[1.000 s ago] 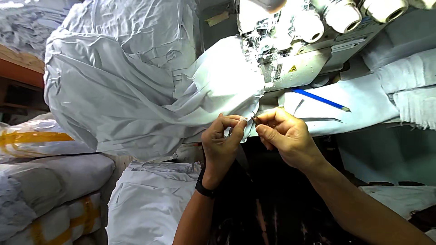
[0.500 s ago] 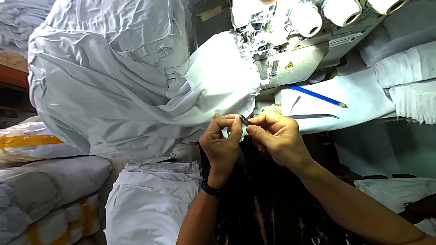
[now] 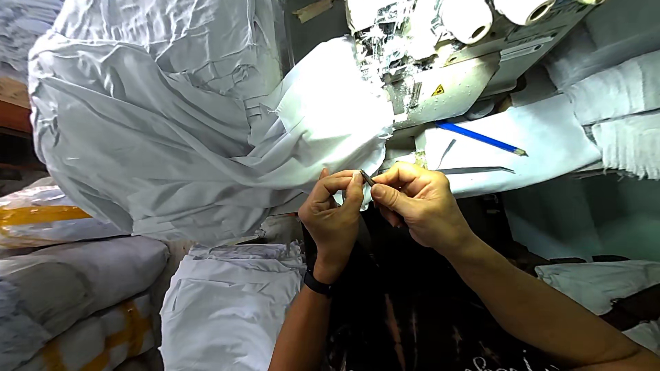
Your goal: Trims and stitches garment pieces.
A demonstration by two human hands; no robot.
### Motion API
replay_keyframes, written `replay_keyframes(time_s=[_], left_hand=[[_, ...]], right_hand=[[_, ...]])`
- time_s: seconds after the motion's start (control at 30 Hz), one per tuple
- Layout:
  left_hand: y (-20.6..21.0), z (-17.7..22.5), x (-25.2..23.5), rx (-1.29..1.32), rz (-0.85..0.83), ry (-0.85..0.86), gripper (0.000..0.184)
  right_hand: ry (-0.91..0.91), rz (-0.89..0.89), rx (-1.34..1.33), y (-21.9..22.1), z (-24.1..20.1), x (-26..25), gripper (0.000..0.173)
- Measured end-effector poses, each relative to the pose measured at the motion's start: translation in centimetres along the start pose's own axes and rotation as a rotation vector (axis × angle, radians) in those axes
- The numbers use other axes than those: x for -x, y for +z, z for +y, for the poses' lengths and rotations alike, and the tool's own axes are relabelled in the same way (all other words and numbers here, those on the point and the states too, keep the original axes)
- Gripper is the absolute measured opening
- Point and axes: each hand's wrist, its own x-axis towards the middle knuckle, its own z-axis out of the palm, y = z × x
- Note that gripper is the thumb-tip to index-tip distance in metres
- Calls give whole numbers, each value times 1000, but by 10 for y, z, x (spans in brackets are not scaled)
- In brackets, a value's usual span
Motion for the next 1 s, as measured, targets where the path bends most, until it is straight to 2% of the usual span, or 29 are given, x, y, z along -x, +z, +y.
replay_keyframes(time_s=[0.37,0.5,0.6,0.7,0.87,1.0], left_hand=[[-4,-1,-1,6,-19,9,10],[-7,0,-3,8,-63,12,9],[-14,2,-8,29,-146,-54,8],[-21,7,-13,46,-237,-146,6],[-23,12,-15,114,-297,-344,5],[-23,12,-13,121,-336,-399,5]], right_hand=[[44,-8,-48,1,1,-1,3],[-10,-11,-35,-1,1,-1,6],[-47,-10,-24,-11,-4,-3,6],[13,-35,11,-21,-13,-7,2],[15,-106,77,-30,-19,-9,21],[42,-142,62,-29,-19,-9,19]])
